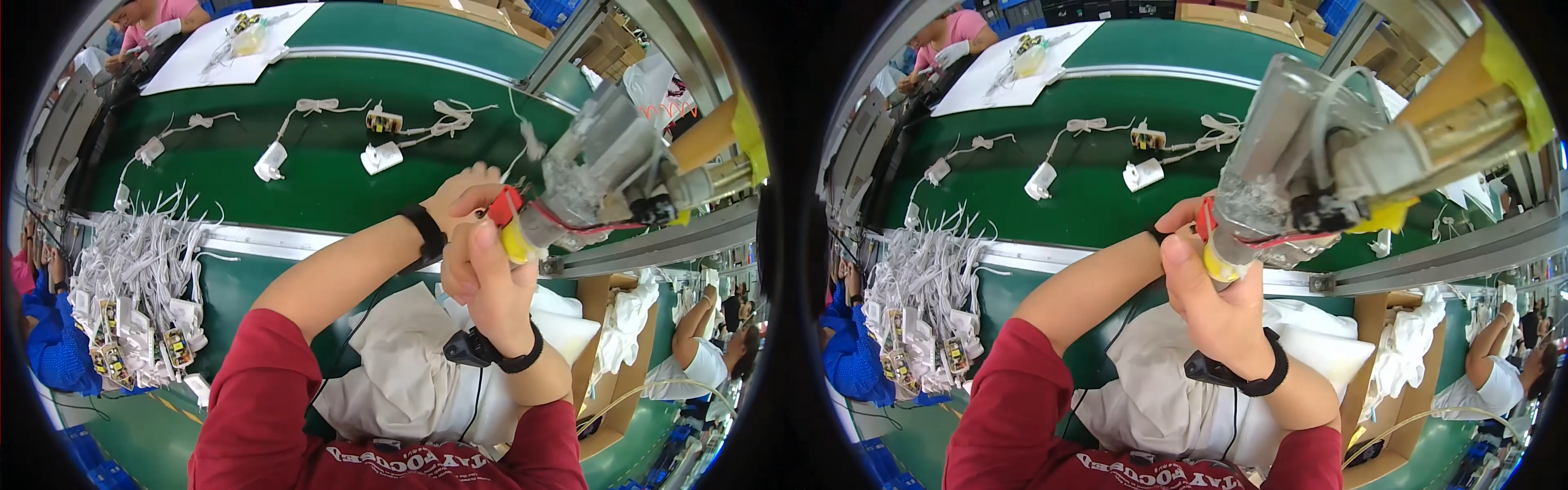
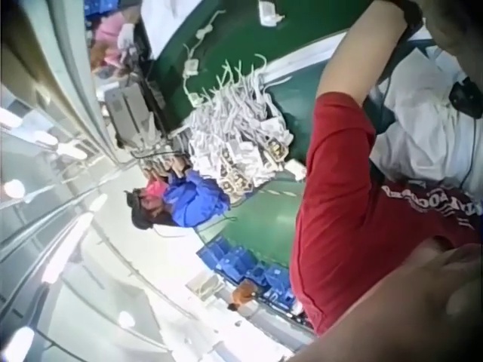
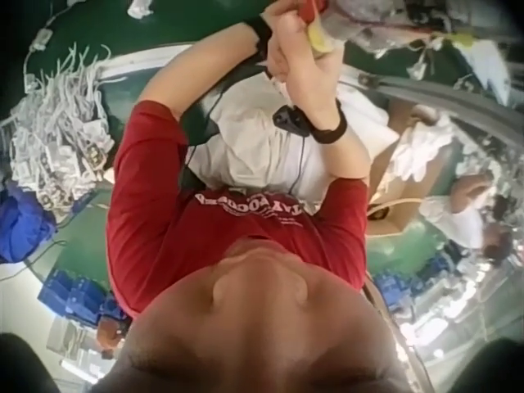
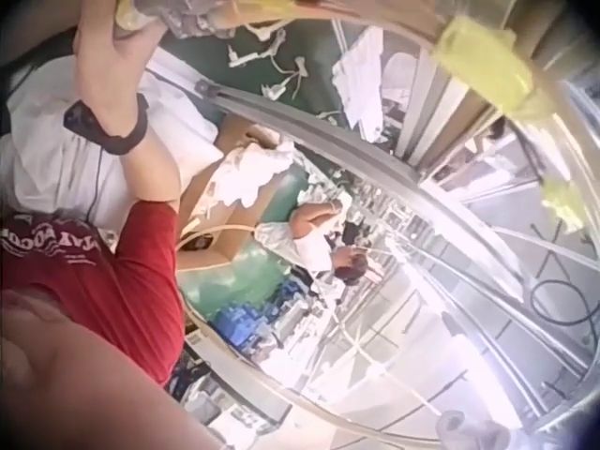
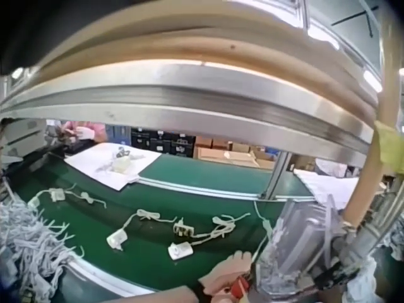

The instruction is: The person picks up a power adapter housing, applies glue to the internal circuit board using a dispenser, and places the finished assembly onto the conveyor belt.

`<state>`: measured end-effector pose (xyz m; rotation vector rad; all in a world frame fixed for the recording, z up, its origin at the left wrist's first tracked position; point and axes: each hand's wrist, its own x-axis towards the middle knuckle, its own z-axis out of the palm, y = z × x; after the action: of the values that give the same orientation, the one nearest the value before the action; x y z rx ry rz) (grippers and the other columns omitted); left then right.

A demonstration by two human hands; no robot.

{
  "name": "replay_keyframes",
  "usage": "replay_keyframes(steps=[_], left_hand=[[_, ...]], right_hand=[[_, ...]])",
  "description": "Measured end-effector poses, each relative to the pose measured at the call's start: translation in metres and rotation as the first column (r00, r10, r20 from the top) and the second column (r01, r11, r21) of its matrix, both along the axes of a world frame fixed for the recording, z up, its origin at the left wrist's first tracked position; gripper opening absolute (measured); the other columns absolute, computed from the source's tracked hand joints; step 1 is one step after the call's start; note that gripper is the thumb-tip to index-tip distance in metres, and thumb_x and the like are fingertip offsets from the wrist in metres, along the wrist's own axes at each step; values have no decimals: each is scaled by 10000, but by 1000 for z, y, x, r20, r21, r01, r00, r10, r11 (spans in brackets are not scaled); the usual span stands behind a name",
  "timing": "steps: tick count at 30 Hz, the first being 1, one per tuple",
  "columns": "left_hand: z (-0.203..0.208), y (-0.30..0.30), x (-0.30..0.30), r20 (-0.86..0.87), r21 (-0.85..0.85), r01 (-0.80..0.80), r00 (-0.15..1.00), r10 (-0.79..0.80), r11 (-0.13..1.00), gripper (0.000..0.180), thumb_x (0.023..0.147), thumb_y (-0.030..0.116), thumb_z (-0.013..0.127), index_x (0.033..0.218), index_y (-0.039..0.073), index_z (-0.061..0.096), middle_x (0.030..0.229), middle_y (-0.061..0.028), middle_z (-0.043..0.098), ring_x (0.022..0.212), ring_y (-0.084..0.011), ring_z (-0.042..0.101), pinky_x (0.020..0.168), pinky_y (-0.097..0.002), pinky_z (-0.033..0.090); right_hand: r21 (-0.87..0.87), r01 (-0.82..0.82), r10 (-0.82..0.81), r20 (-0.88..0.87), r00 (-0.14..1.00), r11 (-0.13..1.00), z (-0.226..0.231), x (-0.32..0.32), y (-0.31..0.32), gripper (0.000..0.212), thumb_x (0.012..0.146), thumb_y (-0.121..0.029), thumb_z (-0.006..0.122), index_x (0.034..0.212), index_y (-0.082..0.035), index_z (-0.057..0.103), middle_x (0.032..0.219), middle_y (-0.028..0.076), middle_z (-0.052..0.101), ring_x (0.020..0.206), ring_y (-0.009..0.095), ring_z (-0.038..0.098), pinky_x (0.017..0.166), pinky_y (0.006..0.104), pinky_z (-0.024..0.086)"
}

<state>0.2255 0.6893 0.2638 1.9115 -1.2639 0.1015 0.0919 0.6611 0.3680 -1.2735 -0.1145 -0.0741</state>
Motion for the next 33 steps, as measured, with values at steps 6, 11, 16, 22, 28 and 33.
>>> replay_keyframes(steps=[6, 11, 16, 22, 28, 33], left_hand=[[-4, 15, 61, 118, -129, -120, 984, 136, 984, 408, 670, 272, 663, 965, 21, 533, 989, -184, 550, 1006, -347, 525, 793, -429, 455], [-2, 80, 104, 294, 510, -372, 923, 249, 776, 542, 650, 284, 721, 1101, 44, 538, 1131, -135, 541, 1114, -297, 510, 848, -403, 475], [6, 98, 86, 311, 581, -525, 849, 427, 621, 498, 662, 276, 720, 1081, 58, 560, 1122, -141, 544, 1080, -285, 538, 808, -405, 501], [-13, 123, 54, 581, 339, -712, 672, 458, 615, 349, 731, 250, 667, 1000, 45, 584, 1011, -131, 562, 984, -276, 577, 700, -356, 533], [4, 112, 6, 610, 319, -657, 694, 382, 682, 169, 824, 149, 567, 938, 26, 582, 914, -82, 554, 908, -209, 580, 573, -249, 506], [13, 111, -23, 571, 371, -598, 750, 334, 710, 195, 836, 175, 574, 964, 29, 553, 859, -61, 541, 882, -190, 583, 563, -270, 500]], right_hand=[[-70, -11, 15, 51, 999, 997, -4, 7, 2, 260, 950, -259, 490, 1042, -24, 426, 533, -47, 334, 425, 33, 270, 404, 203, 234], [-62, -29, 31, 38, 999, 998, 1, 6, -1, 242, 939, -236, 512, 1032, -26, 436, 537, -55, 348, 428, 24, 282, 403, 201, 242], [-45, -24, 26, 32, 999, 999, -1, 4, 1, 233, 936, -233, 519, 1022, -29, 445, 538, -59, 355, 427, 19, 291, 401, 199, 247], [-33, -17, 18, 46, 999, 999, 0, 6, 1, 240, 931, -246, 537, 1011, -36, 454, 539, -61, 357, 423, 18, 286, 398, 196, 242], [-41, -1, 2, 25, 1000, 999, 1, 7, -3, 228, 933, -242, 535, 999, -37, 461, 539, -61, 358, 422, 17, 283, 391, 198, 234], [-53, 44, -44, 8, 999, 998, 4, 9, -6, 208, 944, -231, 511, 993, -34, 465, 534, -61, 352, 421, 17, 275, 385, 201, 225]])
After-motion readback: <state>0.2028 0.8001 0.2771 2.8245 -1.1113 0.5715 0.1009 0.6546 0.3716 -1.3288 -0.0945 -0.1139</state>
